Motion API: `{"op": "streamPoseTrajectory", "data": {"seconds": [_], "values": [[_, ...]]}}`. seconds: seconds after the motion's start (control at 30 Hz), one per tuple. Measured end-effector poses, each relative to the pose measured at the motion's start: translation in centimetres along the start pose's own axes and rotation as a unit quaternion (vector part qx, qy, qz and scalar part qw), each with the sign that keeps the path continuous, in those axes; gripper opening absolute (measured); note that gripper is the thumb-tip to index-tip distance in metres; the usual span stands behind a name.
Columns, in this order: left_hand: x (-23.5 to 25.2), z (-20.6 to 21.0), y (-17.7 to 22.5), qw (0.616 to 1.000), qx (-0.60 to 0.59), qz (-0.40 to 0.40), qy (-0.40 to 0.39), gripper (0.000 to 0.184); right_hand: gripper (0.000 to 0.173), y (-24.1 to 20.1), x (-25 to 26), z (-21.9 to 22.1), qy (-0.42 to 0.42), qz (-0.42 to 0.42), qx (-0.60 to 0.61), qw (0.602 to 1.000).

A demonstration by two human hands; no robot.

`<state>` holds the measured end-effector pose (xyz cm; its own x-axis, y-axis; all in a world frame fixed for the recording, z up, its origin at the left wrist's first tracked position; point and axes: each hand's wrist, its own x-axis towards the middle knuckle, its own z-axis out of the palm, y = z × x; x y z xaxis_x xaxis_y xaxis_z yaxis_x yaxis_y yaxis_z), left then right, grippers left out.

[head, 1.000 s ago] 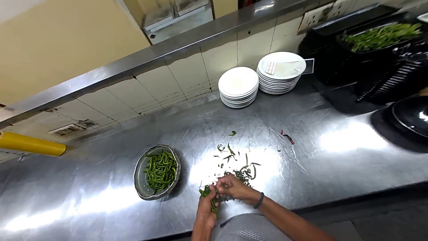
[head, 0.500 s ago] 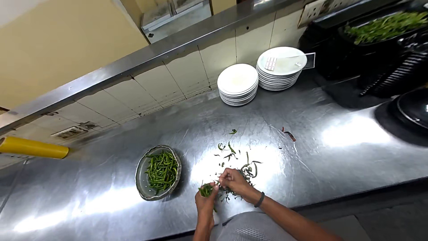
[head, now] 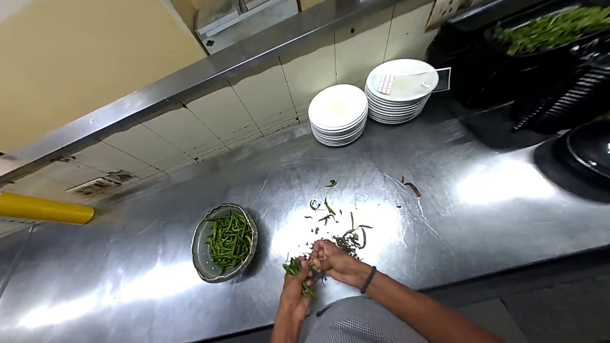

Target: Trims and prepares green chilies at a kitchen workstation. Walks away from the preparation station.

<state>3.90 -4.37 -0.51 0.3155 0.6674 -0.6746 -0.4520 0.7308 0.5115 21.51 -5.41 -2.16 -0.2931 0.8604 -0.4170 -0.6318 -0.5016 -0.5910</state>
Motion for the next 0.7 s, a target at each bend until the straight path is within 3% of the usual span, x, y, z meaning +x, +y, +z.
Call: {"op": "streamPoseTrajectory", "data": {"seconds": [0.1, 0.17, 0.2, 0.27, 0.37, 0.4, 0.47, 0.5, 0.53, 0.63, 0.7], "values": [[0.3, 0.2, -0.2, 1.000, -0.028, -0.007, 0.008, 0.004, 0.038, 0.2, -0.1, 0.0, 0.016, 0.005, 0.046, 0.999], [0.2, 1.1, -0.6, 0.990, 0.082, 0.096, 0.067, 0.010, 0.038, 0.4, 0.2, 0.0, 0.061, -0.003, 0.022, 0.998], [0.2, 1.3, -0.8, 0.963, 0.178, 0.178, 0.094, 0.017, 0.038, 0.6, 0.4, 0.0, 0.085, -0.010, -0.003, 0.996], [0.4, 1.1, -1.4, 0.857, 0.360, 0.356, 0.095, 0.021, 0.038, 0.6, 0.6, 0.2, 0.124, -0.022, -0.063, 0.990], [0.8, -0.6, -0.9, 0.629, 0.550, 0.546, -0.059, 0.009, 0.036, 0.0, 0.3, 1.3, 0.155, -0.014, -0.144, 0.977], [0.9, -0.8, -0.5, 0.580, 0.572, 0.571, -0.104, 0.007, 0.036, 0.0, 0.3, 1.3, 0.165, -0.008, -0.152, 0.974], [0.6, -0.6, 0.1, 0.551, 0.569, 0.588, -0.163, 0.004, 0.035, 0.4, 0.6, 0.5, 0.199, 0.008, -0.139, 0.970], [0.4, -0.3, 0.1, 0.563, 0.557, 0.584, -0.177, 0.004, 0.035, 0.6, 0.8, 0.0, 0.213, 0.010, -0.123, 0.969], [0.3, 0.1, 0.0, 0.599, 0.537, 0.567, -0.180, 0.006, 0.035, 0.8, 0.8, -0.5, 0.218, 0.008, -0.125, 0.968], [0.2, 1.1, -0.1, 0.783, 0.418, 0.448, -0.108, 0.012, 0.026, 1.1, 0.6, -1.1, 0.174, -0.014, -0.298, 0.938], [0.3, 1.7, 0.1, 0.892, 0.303, 0.333, -0.030, 0.016, 0.023, 0.8, 0.5, -1.1, 0.129, -0.016, -0.468, 0.874]]}}
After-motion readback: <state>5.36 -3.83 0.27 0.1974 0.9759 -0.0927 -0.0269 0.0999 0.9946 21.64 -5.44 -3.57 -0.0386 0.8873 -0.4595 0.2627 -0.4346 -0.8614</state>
